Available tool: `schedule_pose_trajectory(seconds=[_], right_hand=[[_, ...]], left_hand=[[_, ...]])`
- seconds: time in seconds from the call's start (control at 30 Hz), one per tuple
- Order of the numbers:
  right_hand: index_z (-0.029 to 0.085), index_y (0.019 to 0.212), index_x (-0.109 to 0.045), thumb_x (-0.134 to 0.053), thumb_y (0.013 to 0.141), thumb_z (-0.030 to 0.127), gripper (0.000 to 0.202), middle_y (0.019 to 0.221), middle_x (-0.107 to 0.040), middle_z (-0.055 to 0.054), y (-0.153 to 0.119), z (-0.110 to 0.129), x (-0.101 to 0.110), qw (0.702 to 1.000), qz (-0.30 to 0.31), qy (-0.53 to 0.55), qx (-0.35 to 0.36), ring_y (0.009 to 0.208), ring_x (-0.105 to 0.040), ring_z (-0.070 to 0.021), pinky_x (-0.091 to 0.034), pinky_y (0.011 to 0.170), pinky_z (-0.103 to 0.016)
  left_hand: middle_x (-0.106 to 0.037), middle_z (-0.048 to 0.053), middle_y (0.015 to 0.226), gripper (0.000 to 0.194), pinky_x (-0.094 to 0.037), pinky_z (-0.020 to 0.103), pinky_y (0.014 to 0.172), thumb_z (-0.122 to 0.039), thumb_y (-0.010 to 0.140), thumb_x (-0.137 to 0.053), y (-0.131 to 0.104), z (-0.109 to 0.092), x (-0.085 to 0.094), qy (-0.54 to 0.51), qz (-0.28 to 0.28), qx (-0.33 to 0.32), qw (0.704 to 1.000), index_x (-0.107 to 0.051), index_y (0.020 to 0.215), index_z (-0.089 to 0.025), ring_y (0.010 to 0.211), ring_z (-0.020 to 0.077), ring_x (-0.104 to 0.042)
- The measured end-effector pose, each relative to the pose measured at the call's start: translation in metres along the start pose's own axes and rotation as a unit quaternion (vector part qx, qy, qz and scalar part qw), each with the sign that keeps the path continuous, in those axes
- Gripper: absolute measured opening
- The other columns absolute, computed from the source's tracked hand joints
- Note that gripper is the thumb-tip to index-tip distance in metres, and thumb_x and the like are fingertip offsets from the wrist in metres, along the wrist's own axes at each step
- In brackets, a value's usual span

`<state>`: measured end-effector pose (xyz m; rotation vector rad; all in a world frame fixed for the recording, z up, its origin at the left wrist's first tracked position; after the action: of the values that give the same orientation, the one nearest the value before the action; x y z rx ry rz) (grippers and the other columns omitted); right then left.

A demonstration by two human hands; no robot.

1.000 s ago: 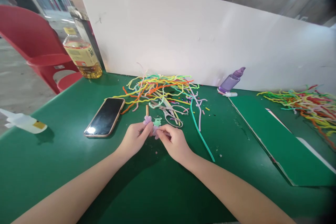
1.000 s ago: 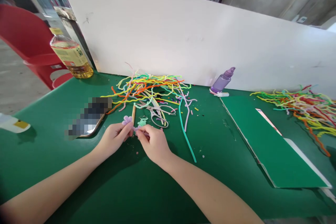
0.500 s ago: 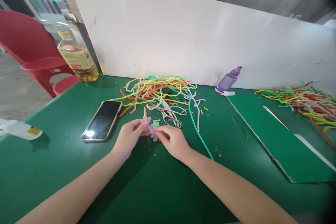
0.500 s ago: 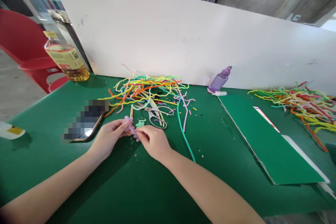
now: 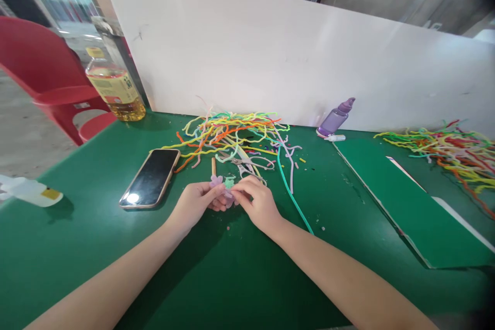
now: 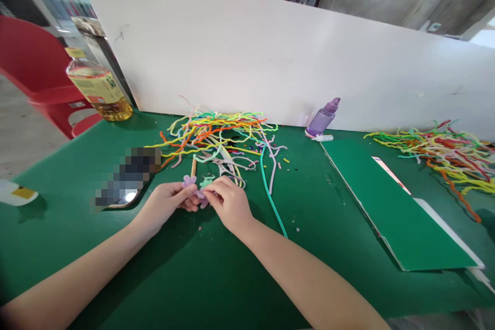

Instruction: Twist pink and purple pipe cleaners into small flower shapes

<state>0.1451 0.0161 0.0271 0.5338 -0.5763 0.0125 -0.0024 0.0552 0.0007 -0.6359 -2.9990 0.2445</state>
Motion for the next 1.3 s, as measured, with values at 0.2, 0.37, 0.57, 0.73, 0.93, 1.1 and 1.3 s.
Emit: schedule_pose_trajectory(seconds=[0.2, 0.37, 0.57, 0.73, 0.93, 1.1, 1.3], right_hand=[[0.022, 0.088, -0.064, -0.048, 0.089, 0.026, 0.016, 0.084, -0.058, -0.004, 0.000, 0.002, 0.002, 1.000, -0.017, 0.011, 0.003, 0.078, -0.055, -0.0148, -0.045, 0.072, -0.028], [0.021, 0.087, -0.064, -0.048, 0.089, 0.026, 0.016, 0.085, -0.058, -0.004, -0.001, 0.005, 0.000, 1.000, 0.003, 0.010, 0.002, 0.076, -0.056, -0.0140, -0.045, 0.068, -0.026], [0.022, 0.088, -0.064, -0.049, 0.088, 0.028, 0.016, 0.084, -0.060, -0.004, -0.001, 0.003, 0.000, 1.000, -0.001, 0.023, -0.012, 0.075, -0.057, -0.0145, -0.045, 0.067, -0.027], [0.021, 0.095, -0.061, -0.052, 0.085, 0.030, 0.015, 0.086, -0.061, -0.004, -0.001, -0.002, -0.001, 0.998, -0.015, 0.027, -0.047, 0.069, -0.057, -0.0132, -0.046, 0.064, -0.026], [0.022, 0.091, -0.063, -0.052, 0.086, 0.028, 0.014, 0.084, -0.063, -0.004, 0.000, 0.001, -0.001, 0.998, -0.004, 0.046, -0.036, 0.069, -0.058, -0.0137, -0.047, 0.063, -0.027], [0.022, 0.087, -0.065, -0.052, 0.085, 0.027, 0.013, 0.080, -0.063, -0.004, 0.000, 0.005, 0.002, 0.997, -0.033, 0.062, -0.013, 0.071, -0.057, -0.0147, -0.047, 0.063, -0.027], [0.021, 0.085, -0.065, -0.054, 0.085, 0.026, 0.012, 0.077, -0.062, -0.003, -0.001, 0.008, 0.006, 0.998, -0.052, 0.041, -0.006, 0.066, -0.055, -0.0139, -0.046, 0.063, -0.028]], left_hand=[[-0.064, 0.002, 0.055, 0.030, -0.049, 0.024, 0.052, -0.041, 0.076, -0.061, -0.003, -0.002, -0.006, 0.024, 0.039, 0.004, 0.999, -0.065, 0.065, -0.013, 0.049, 0.0131, -0.059], [-0.064, 0.002, 0.057, 0.026, -0.049, 0.024, 0.052, -0.038, 0.074, -0.063, -0.004, -0.003, -0.012, 0.043, 0.076, 0.000, 0.996, -0.066, 0.070, -0.013, 0.050, 0.0134, -0.060], [-0.059, -0.001, 0.055, 0.026, -0.048, 0.024, 0.052, -0.038, 0.079, -0.057, -0.005, -0.005, -0.015, 0.053, 0.103, -0.026, 0.993, -0.063, 0.074, -0.014, 0.050, 0.0121, -0.058], [-0.059, -0.001, 0.062, 0.026, -0.049, 0.025, 0.055, -0.040, 0.080, -0.055, -0.005, -0.007, -0.012, 0.071, 0.082, -0.063, 0.992, -0.060, 0.076, -0.015, 0.054, 0.0122, -0.056], [-0.060, 0.000, 0.071, 0.022, -0.049, 0.026, 0.061, -0.037, 0.081, -0.056, -0.007, -0.010, -0.014, 0.000, 0.067, -0.058, 0.996, -0.058, 0.078, -0.015, 0.060, 0.0123, -0.058], [-0.062, 0.002, 0.077, 0.019, -0.049, 0.026, 0.067, -0.033, 0.082, -0.057, -0.009, -0.011, -0.016, -0.065, 0.071, -0.012, 0.995, -0.059, 0.083, -0.014, 0.071, 0.0136, -0.060], [-0.060, -0.001, 0.068, 0.017, -0.046, 0.022, 0.060, -0.031, 0.080, -0.061, -0.009, -0.012, -0.017, -0.056, 0.106, -0.020, 0.993, -0.060, 0.081, -0.013, 0.061, 0.0099, -0.055]])
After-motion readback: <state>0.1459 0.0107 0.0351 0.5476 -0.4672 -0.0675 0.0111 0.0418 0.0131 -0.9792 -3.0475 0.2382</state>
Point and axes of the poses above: each hand's wrist, its own y-axis towards the middle knuckle, its own x-axis out of the back of the hand, z = x × y, the point moved 5 cm from there along y, towards the middle knuckle
